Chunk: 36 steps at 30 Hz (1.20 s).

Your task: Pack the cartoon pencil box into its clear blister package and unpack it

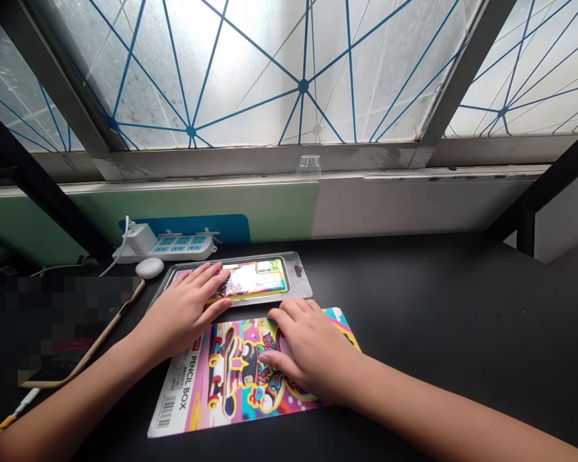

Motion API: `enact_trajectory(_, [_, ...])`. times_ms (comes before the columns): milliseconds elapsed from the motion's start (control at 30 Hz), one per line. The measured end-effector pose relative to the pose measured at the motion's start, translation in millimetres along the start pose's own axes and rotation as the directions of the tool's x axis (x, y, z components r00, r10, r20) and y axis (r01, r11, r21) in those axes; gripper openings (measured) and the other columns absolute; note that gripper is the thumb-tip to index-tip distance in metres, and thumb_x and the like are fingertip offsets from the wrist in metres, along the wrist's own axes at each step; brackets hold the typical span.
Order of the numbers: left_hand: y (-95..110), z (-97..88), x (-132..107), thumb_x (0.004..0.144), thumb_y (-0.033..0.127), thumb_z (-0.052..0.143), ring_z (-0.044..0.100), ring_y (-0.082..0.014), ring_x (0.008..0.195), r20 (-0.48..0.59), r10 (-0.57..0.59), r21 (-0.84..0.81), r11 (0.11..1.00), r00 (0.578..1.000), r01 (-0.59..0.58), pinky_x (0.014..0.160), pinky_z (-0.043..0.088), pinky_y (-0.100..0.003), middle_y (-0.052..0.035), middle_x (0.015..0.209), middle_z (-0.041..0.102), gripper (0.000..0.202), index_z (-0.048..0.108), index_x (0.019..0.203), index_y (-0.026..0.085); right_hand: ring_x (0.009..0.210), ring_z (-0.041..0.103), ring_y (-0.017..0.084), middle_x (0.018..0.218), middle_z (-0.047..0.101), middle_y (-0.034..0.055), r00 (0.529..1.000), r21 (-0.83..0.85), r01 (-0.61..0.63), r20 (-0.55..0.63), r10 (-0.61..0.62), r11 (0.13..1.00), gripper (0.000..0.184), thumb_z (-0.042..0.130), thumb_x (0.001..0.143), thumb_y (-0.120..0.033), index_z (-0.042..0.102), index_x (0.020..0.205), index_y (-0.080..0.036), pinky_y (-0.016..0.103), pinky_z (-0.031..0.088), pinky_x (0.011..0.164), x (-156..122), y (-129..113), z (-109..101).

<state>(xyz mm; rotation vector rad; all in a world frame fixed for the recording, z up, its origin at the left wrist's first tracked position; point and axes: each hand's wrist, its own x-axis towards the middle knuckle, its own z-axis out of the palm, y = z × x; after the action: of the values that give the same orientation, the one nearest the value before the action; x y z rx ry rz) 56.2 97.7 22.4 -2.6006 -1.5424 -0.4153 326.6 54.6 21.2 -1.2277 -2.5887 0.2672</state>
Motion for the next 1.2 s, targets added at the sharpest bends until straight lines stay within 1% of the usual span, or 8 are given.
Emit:
enact_trajectory(167, [-1, -1.0, 0, 0.104, 0.058, 0.036, 0.042, -0.0351, 0.146, 0.016, -0.001, -0.012, 1.0, 1.0, 0.002, 0.113, 0.036, -0.058, -0.0123, 0.157, 0.049, 0.058, 0.054, 0.146, 0.023, 0.089, 0.058, 0.028, 0.099, 0.063, 0.0103, 0.999, -0.042, -0.042, -0.037, 0.04, 0.998, 0.028, 0.059, 0.096, -0.048, 0.055, 0.092, -0.02, 0.043, 0.047, 0.078, -2, -8, 0])
enact_trajectory(367, [-4, -3.6, 0, 0.105, 0.057, 0.032, 0.041, -0.0341, 0.147, 0.031, -0.017, -0.104, 0.994, 0.999, 0.02, 0.112, 0.036, -0.058, -0.0136, 0.156, 0.05, 0.054, 0.06, 0.138, 0.024, 0.062, 0.053, 0.018, 0.073, 0.06, 0.0009, 0.987, 0.089, -0.139, -0.071, 0.145, 0.986, 0.031, 0.057, 0.094, -0.052, 0.047, 0.088, -0.024, 0.031, 0.038, 0.059, -8, -3, -15])
enact_trajectory(500, [-1, -6.5, -2, 0.105, 0.056, 0.034, 0.042, -0.0355, 0.146, 0.04, -0.061, -0.151, 0.986, 0.997, 0.066, 0.111, 0.032, -0.066, -0.013, 0.156, 0.05, 0.047, 0.066, 0.121, 0.026, 0.057, 0.051, 0.017, 0.067, 0.06, -0.0003, 0.946, 0.097, -0.315, -0.045, 0.32, 0.944, 0.043, 0.053, 0.092, -0.066, 0.05, 0.08, -0.024, 0.029, 0.032, 0.054, -8, 34, -46])
enact_trajectory(600, [3, -7.1, -4, 0.103, 0.056, 0.04, 0.041, -0.0375, 0.147, 0.039, -0.028, -0.157, 0.987, 0.999, 0.034, 0.112, 0.031, -0.066, -0.0138, 0.156, 0.05, 0.043, 0.066, 0.112, 0.024, 0.057, 0.05, 0.017, 0.063, 0.059, -0.0001, 0.88, 0.133, -0.454, 0.222, 0.42, 0.881, 0.054, 0.049, 0.09, -0.072, 0.055, 0.068, -0.023, 0.029, 0.03, 0.051, -6, 78, -64])
enact_trajectory(767, [6, -7.2, -7, 0.101, 0.057, 0.041, 0.035, -0.0377, 0.149, 0.034, 0.0, -0.115, 0.993, 0.999, 0.004, 0.113, 0.034, -0.063, -0.0114, 0.156, 0.05, 0.043, 0.064, 0.114, 0.023, 0.057, 0.049, 0.016, 0.062, 0.057, -0.0014, 0.833, 0.198, -0.541, 0.263, 0.487, 0.818, 0.054, 0.059, 0.083, -0.072, 0.054, 0.064, -0.023, 0.03, 0.031, 0.051, -8, 128, -65])
enact_trajectory(967, [11, -7.4, -7, 0.104, 0.054, 0.031, 0.029, -0.0344, 0.153, 0.133, -0.039, -0.071, 0.996, 0.99, 0.049, 0.115, 0.03, -0.065, -0.0112, 0.163, 0.04, 0.051, 0.059, 0.132, 0.021, 0.086, 0.063, 0.024, 0.099, 0.072, 0.0057, 0.891, 0.275, -0.454, 0.12, 0.439, 0.847, 0.048, 0.053, 0.089, -0.069, 0.066, 0.099, -0.024, 0.033, 0.046, 0.072, 0, 104, -53])
enact_trajectory(1067, [12, -5.8, -7, 0.105, 0.053, 0.028, 0.025, -0.0339, 0.155, 0.152, -0.035, -0.052, 0.998, 0.988, 0.044, 0.117, 0.026, -0.066, -0.0094, 0.166, 0.033, 0.058, 0.043, 0.153, 0.025, 0.082, 0.062, 0.022, 0.095, 0.072, 0.0038, 0.905, 0.293, -0.426, 0.135, 0.405, 0.856, 0.049, 0.052, 0.089, -0.07, 0.067, 0.101, -0.025, 0.032, 0.044, 0.068, 3, 88, -46])
enact_trajectory(1200, [11, -4.1, -9, 0.106, 0.052, 0.027, 0.025, -0.0363, 0.154, 0.151, -0.005, -0.042, 0.999, 0.988, 0.011, 0.115, 0.027, -0.065, -0.0083, 0.166, 0.03, 0.057, 0.04, 0.157, 0.03, 0.073, 0.057, 0.019, 0.083, 0.068, 0.0015, 0.89, 0.3, -0.449, 0.23, 0.393, 0.842, 0.054, 0.053, 0.086, -0.076, 0.067, 0.091, -0.024, 0.03, 0.039, 0.06, 2, 88, -46])
